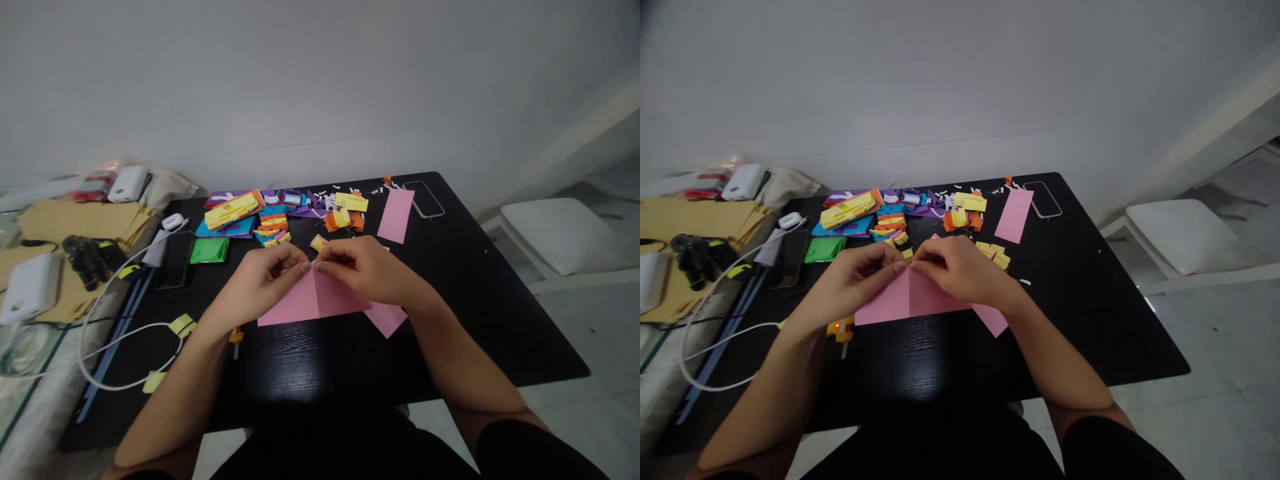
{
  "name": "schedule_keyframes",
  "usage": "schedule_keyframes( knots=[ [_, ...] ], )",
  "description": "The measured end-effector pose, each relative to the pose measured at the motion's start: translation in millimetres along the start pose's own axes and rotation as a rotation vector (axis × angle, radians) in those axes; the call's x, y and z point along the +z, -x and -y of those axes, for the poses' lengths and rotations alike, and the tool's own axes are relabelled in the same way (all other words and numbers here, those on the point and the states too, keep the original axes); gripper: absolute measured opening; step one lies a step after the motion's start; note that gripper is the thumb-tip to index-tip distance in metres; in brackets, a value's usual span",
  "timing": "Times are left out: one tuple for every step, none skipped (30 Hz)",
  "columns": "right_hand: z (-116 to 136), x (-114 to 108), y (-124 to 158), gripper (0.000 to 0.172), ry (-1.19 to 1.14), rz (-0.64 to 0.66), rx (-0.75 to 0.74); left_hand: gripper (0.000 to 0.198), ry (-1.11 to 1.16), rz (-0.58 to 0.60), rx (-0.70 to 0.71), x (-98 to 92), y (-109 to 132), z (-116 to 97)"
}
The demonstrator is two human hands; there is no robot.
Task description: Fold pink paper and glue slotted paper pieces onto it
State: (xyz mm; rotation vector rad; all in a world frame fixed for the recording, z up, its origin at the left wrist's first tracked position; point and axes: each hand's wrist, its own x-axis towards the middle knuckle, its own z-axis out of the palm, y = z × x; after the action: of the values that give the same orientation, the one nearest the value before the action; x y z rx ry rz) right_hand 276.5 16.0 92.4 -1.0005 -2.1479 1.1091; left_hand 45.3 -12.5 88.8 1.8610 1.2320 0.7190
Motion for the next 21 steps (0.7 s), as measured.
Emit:
schedule_keyframes(
  knots=[
    [-3, 2, 2, 0.013, 0.015, 0.014, 0.017, 0.027, -0.028, 0.014, -0.007, 2.7, 1, 2],
    [-7, 6, 5, 0.012, 0.031, 0.032, 0.033, 0.027, -0.059, 0.03, -0.013, 6.7, 3, 5],
    [-13, 11, 9, 0.012, 0.042, 0.048, 0.048, 0.025, -0.09, 0.043, -0.013, 12.4, 6, 10],
    [-20, 18, 14, 0.012, 0.051, 0.066, 0.066, 0.022, -0.12, 0.054, -0.012, 19.6, 10, 15],
    [-28, 28, 21, 0.011, 0.055, 0.095, 0.071, 0.019, -0.148, 0.066, -0.007, 28.3, 16, 22],
    [-37, 38, 28, 0.011, 0.051, 0.112, 0.086, 0.017, -0.169, 0.077, 0.005, 38.3, 23, 30],
    [-46, 50, 37, 0.012, 0.046, 0.134, 0.1, 0.016, -0.191, 0.085, 0.004, 49.1, 30, 38],
    [-54, 62, 47, 0.013, 0.058, 0.15, 0.104, 0.016, -0.211, 0.092, 0.017, 60.3, 38, 47],
    [-62, 74, 57, 0.014, 0.095, 0.136, 0.097, 0.017, -0.229, 0.111, 0.037, 71.4, 47, 56],
    [-68, 85, 67, 0.017, 0.159, 0.116, 0.08, 0.019, -0.25, 0.109, 0.055, 81.8, 55, 63],
    [-73, 95, 78, 0.02, 0.236, 0.069, 0.06, 0.021, -0.286, 0.081, 0.063, 91.2, 64, 69],
    [-76, 104, 88, 0.025, 0.307, 0.019, 0.036, 0.022, -0.335, 0.047, 0.073, 99.3, 72, 74],
    [-78, 111, 98, 0.031, 0.36, -0.021, 0.01, 0.024, -0.389, 0.002, 0.077, 105.9, 80, 77],
    [-79, 117, 108, 0.039, 0.4, -0.057, -0.022, 0.025, -0.443, -0.05, 0.075, 111.2, 87, 80],
    [-79, 122, 117, 0.048, 0.43, -0.048, -0.051, 0.027, -0.493, -0.103, 0.074, 115.3, 94, 81],
    [-78, 125, 125, 0.054, 0.452, -0.044, -0.073, 0.029, -0.536, -0.143, 0.08, 118.4, 100, 82],
    [-78, 127, 132, 0.059, 0.473, -0.044, -0.087, 0.033, -0.573, -0.165, 0.093, 120.9, 106, 82],
    [-78, 129, 138, 0.062, 0.496, -0.037, -0.09, 0.036, -0.606, -0.166, 0.113, 122.9, 112, 82],
    [-78, 131, 143, 0.063, 0.517, -0.031, -0.084, 0.04, -0.635, -0.149, 0.132, 124.8, 117, 82],
    [-78, 133, 147, 0.063, 0.537, -0.025, -0.072, 0.043, -0.662, -0.122, 0.144, 126.7, 121, 83],
    [-78, 135, 149, 0.062, 0.555, -0.017, -0.051, 0.047, -0.687, -0.09, 0.146, 128.6, 125, 84]
  ],
)
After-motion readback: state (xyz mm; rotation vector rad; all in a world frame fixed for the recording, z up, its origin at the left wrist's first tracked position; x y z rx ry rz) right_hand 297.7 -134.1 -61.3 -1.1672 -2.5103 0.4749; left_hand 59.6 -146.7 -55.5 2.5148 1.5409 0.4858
